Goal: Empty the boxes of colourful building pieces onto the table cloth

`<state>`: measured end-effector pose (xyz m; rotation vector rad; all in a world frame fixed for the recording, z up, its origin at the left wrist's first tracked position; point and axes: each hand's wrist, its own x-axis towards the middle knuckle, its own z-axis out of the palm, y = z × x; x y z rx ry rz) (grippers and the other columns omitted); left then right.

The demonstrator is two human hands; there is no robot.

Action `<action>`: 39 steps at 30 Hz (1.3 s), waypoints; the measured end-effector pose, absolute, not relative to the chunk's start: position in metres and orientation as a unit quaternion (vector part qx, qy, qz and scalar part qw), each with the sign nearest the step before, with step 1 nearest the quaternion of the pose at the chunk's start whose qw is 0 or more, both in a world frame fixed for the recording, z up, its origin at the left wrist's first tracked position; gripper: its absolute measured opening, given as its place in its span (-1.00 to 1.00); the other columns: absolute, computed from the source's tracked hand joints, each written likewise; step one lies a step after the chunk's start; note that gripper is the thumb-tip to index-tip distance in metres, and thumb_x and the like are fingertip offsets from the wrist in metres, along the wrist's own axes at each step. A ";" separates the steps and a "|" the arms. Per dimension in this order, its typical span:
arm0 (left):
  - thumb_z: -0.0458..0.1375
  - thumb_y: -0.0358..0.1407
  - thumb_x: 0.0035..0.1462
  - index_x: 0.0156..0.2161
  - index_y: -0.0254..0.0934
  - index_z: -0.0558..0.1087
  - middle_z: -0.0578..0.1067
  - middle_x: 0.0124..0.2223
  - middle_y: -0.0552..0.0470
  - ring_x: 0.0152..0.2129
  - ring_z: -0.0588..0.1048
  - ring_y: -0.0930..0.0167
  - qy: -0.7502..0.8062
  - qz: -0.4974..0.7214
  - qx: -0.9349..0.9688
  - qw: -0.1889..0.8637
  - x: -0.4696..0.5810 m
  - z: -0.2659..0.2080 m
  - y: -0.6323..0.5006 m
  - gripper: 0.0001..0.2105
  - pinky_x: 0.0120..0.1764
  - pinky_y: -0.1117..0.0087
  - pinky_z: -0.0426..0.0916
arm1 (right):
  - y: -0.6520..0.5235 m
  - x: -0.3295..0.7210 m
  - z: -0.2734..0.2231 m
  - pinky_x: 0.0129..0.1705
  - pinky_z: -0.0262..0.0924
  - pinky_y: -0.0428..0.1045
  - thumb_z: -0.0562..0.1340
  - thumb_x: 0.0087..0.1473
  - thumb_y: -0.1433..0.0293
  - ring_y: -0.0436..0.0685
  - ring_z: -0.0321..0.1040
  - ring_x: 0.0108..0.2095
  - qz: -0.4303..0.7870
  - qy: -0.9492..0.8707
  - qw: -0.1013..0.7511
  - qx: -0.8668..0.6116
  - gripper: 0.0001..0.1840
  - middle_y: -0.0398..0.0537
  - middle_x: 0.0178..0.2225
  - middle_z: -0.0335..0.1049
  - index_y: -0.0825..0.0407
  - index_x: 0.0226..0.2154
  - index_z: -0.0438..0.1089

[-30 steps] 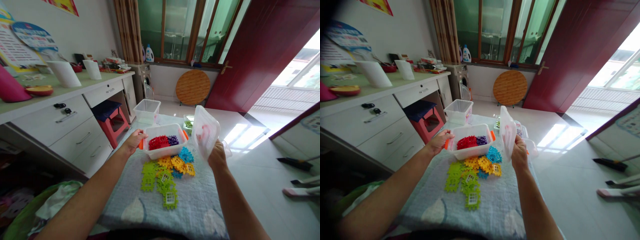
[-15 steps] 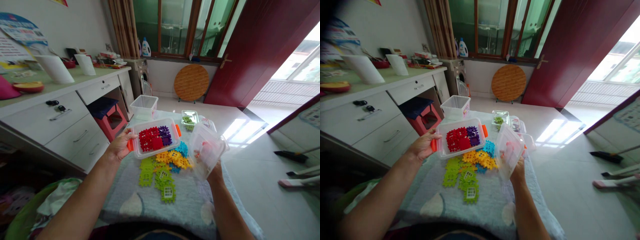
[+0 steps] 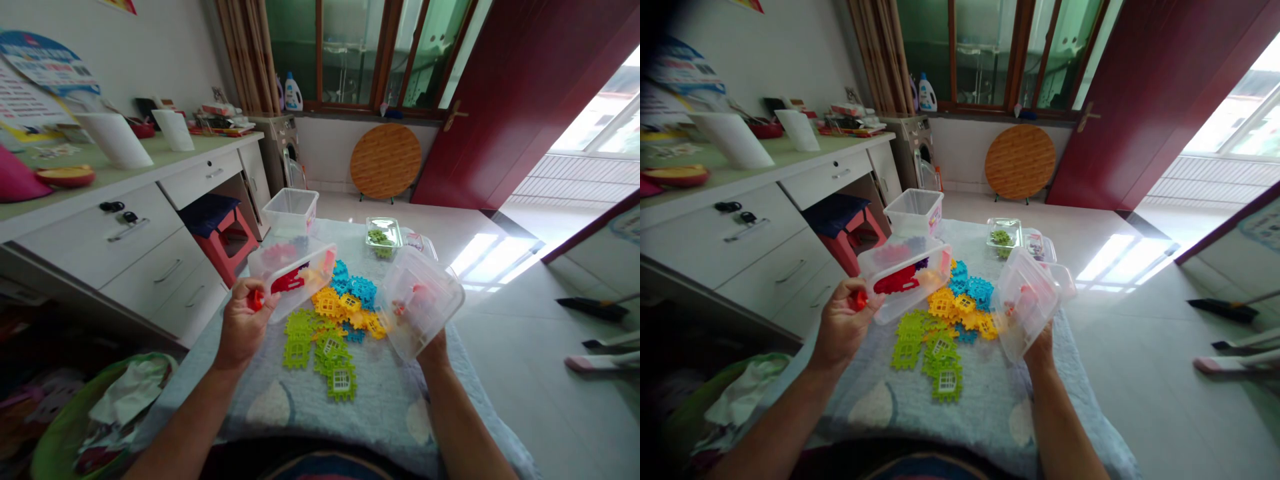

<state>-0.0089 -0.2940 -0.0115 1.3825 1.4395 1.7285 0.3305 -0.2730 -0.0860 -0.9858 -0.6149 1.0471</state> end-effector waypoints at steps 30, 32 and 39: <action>0.38 -0.36 -0.09 -0.31 -0.18 0.28 0.30 -0.36 0.20 -0.40 0.35 0.49 0.498 0.772 0.369 0.137 -0.017 0.009 -0.284 -0.67 -0.17 0.45 0.35 | -0.270 0.331 -0.094 -0.27 0.43 0.13 0.39 -0.17 0.06 0.12 0.46 -0.39 0.493 -0.290 0.689 -0.445 -0.56 -0.21 -0.30 0.51 -0.20 -0.19 0.45; 0.38 -0.37 -0.10 -0.31 -0.19 0.29 0.30 -0.36 0.20 -0.40 0.36 0.50 0.490 0.777 0.372 0.134 -0.019 0.013 -0.283 -0.67 -0.17 0.45 0.36 | -0.269 0.332 -0.095 -0.27 0.43 0.15 0.36 -0.14 0.05 0.13 0.46 -0.39 0.494 -0.298 0.685 -0.446 -0.58 -0.21 -0.30 0.52 -0.19 -0.19 0.45; 0.36 -0.42 -0.16 -0.34 -0.18 0.29 0.45 -0.33 0.21 -0.38 0.47 0.47 0.461 0.764 0.286 0.350 -0.008 0.022 -0.285 -0.67 -0.20 0.42 0.44 | -0.273 0.329 -0.090 -0.29 0.43 0.10 0.39 -0.15 0.12 0.11 0.47 -0.36 0.498 -0.284 0.692 -0.438 -0.57 -0.18 -0.27 0.52 -0.15 -0.17 0.45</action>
